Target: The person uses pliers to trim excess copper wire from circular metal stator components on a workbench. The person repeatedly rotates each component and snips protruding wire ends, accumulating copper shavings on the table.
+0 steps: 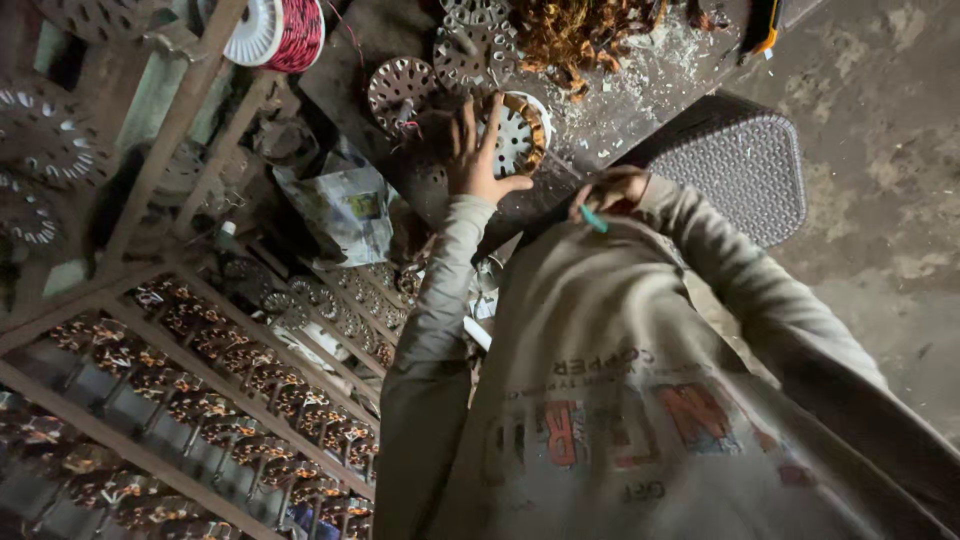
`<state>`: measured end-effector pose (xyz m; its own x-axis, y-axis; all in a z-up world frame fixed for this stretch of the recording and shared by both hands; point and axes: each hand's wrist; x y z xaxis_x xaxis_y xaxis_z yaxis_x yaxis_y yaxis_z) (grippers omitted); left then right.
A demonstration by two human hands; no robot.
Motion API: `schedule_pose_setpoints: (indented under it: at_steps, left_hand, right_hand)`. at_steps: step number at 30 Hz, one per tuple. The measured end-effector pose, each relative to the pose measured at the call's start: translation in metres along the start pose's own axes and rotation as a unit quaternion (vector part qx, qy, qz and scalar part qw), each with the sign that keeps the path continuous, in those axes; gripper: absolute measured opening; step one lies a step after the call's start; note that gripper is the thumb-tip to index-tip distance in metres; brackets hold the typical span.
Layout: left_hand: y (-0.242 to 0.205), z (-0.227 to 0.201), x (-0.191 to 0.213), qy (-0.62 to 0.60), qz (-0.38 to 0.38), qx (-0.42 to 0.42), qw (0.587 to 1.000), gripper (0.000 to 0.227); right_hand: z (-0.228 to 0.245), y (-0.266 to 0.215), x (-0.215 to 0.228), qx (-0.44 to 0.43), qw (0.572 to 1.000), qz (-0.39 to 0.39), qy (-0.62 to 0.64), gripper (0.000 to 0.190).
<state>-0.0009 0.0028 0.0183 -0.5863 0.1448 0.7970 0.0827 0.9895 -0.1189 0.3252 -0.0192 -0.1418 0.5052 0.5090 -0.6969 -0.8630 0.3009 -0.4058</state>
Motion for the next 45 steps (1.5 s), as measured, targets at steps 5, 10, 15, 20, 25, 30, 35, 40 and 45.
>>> schedule_pose_setpoints:
  at_steps: [5, 10, 15, 20, 25, 30, 35, 40, 45]
  left_hand:
    - [0.001, -0.001, -0.003, -0.013, -0.011, -0.01, 1.0, 0.152]
    - [-0.001, -0.004, -0.002, -0.019, 0.008, -0.001, 1.0, 0.15]
    - [-0.003, -0.006, 0.002, -0.028, -0.004, 0.008, 1.0, 0.149]
    - [0.003, -0.006, 0.002, -0.02, -0.006, -0.001, 1.0, 0.149]
    - [0.0, -0.003, -0.002, 0.035, 0.015, 0.029, 0.999, 0.151]
    - [0.001, 0.0, -0.005, 0.007, 0.011, 0.014, 1.0, 0.151]
    - [0.0, -0.003, 0.0, 0.004, 0.002, 0.006, 1.0, 0.15]
    - [0.001, -0.01, 0.002, -0.001, -0.025, 0.009, 1.0, 0.15]
    - [-0.004, -0.011, -0.001, 0.002, -0.035, 0.006, 0.999, 0.151]
  right_hand:
    - [0.037, -0.005, -0.005, 0.06, 0.869, -0.125, -0.475, 0.027]
    - [0.051, 0.007, -0.038, -0.087, 0.985, 0.151, -0.008, 0.034]
    - [0.055, -0.013, -0.078, -0.091, 0.981, -0.005, 0.174, 0.029]
    - [0.062, -0.016, -0.094, -0.034, 0.989, -0.021, 0.141, 0.035]
    - [0.073, -0.016, -0.077, -0.046, 0.998, -0.027, 0.042, 0.031]
    - [0.059, -0.001, -0.053, -0.1, 0.988, -0.045, 0.105, 0.036]
    - [0.007, 0.02, -0.057, -0.088, 0.963, -0.256, -0.012, 0.042]
    - [-0.006, 0.029, -0.058, 0.22, 0.77, -0.289, -0.525, 0.048]
    - [0.015, 0.024, -0.053, 0.272, 0.572, -0.259, -0.729, 0.054]
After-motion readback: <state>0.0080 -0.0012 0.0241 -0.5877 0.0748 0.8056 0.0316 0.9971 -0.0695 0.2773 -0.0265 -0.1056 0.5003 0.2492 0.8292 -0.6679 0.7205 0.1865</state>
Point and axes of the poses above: each hand's wrist, its own y-axis towards the middle knuckle, its own x-axis out of the back of the hand, z = x × y, and after that the axes turned 5 degrees about -y, right-handed
